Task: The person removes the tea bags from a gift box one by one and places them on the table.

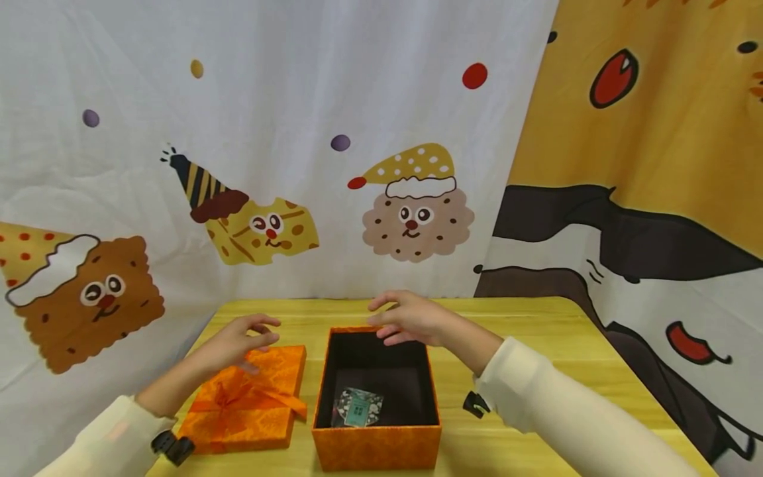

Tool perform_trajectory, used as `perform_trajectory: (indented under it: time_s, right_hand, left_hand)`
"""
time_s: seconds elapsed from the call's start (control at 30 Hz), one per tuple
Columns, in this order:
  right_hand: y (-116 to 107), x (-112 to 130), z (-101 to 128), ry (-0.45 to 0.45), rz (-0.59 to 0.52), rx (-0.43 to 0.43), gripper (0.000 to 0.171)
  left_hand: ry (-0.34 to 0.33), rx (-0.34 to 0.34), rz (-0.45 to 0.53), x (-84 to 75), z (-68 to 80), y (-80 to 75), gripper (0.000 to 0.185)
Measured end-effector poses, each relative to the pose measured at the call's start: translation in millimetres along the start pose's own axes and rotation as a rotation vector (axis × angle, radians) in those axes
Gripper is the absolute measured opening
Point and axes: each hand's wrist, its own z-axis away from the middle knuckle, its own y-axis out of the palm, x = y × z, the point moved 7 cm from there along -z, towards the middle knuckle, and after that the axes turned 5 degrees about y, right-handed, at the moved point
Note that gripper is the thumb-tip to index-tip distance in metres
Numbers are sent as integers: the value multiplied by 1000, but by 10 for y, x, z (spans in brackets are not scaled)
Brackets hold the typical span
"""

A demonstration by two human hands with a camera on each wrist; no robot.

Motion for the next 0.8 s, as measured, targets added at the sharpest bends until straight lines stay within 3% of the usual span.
perform_trajectory:
  time_s: [0.3, 0.8]
  right_hand:
    - [-119, -123, 56, 16, -13, -25, 47]
    - [-189, -352, 122, 50, -42, -27, 48]
  left_hand:
    - [27, 14, 37, -134, -97, 161, 45]
    - [72, 107, 90, -302, -185, 500, 48]
